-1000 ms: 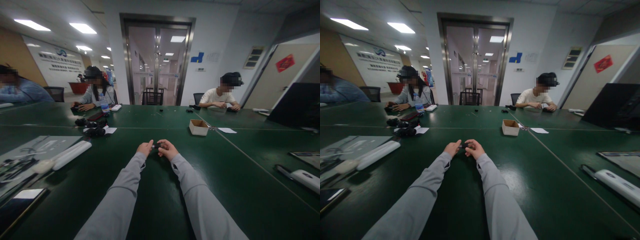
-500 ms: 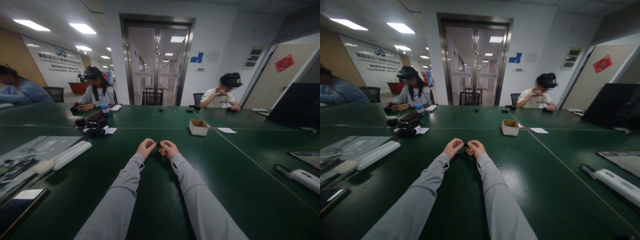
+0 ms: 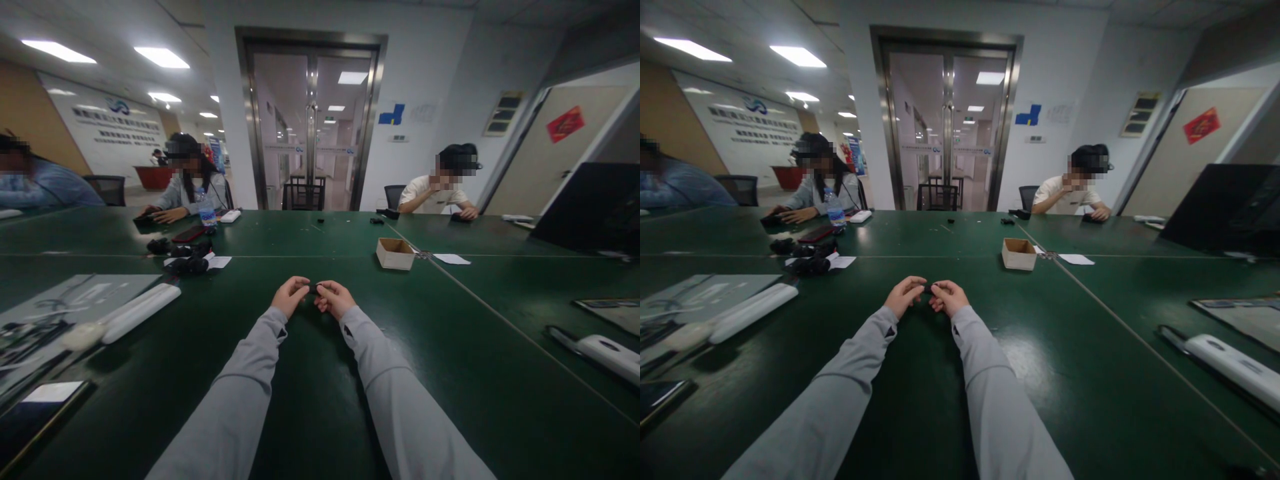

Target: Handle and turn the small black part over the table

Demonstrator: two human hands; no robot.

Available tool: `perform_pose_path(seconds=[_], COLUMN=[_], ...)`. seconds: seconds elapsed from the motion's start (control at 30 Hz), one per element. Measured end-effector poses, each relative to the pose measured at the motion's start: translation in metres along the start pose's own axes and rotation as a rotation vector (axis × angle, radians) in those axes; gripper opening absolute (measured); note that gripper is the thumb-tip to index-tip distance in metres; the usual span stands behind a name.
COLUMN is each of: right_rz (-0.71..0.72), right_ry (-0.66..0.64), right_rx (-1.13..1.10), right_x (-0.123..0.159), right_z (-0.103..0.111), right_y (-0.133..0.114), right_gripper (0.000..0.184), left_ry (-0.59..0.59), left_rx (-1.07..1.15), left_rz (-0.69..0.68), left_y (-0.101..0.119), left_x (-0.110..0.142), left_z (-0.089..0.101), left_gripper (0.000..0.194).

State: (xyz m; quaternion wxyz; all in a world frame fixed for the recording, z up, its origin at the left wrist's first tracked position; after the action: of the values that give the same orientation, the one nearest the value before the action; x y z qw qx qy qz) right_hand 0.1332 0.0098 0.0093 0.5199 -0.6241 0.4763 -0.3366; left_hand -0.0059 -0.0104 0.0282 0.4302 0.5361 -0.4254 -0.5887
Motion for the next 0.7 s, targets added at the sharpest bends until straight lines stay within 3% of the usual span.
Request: perform_pose_path(seconds=[0.2,0.3,0.43,0.57,0.7], right_rz=[0.015,0.004,0.005,-0.003,0.008], right_ry=[-0.008,-0.001,-0.004,-0.009,-0.011], right_rx=[-0.005,-0.002,-0.010,-0.007,-0.005], right_x=[-0.0002,-0.0007,-0.0008,-0.0004,-0.0002], right_z=[0.0002,0.0000,0.0001,0.0003,0.0002], right_y=[0.0002,0.0009,0.0008,0.0008,0.0003], right_gripper=[0.043,0.045,0.044,0.041,0.040], left_ry=[0.011,-0.001,0.017,-0.005,0.016], left_rx=[-0.007,0.000,-0.020,-0.024,-0.030], left_rz=[-0.051,0.035,-0.041,0.017,-0.066], left_y=[-0.0063,-0.0097,-0.0081,-0.0114,-0.0092], left_x=[-0.0028,-0.0031,-0.0035,-0.0046,-0.0041], left_z=[0.0014,0.0011,0.0018,0.0016,0.0022], left_gripper=[0.040,0.039,0.041,0.033,0.046])
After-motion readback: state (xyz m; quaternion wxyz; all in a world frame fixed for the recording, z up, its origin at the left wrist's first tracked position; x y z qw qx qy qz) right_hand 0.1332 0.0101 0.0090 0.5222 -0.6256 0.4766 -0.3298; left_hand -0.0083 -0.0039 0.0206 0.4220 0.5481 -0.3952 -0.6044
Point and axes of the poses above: each hand's wrist, its own x-axis away from the middle knuckle, its own z-axis out of the back of the hand, y = z × x, the point moved 3 cm from there along -x, towards the middle knuckle, and after that the axes turned 4 degrees about x, right-handed, at the moved point
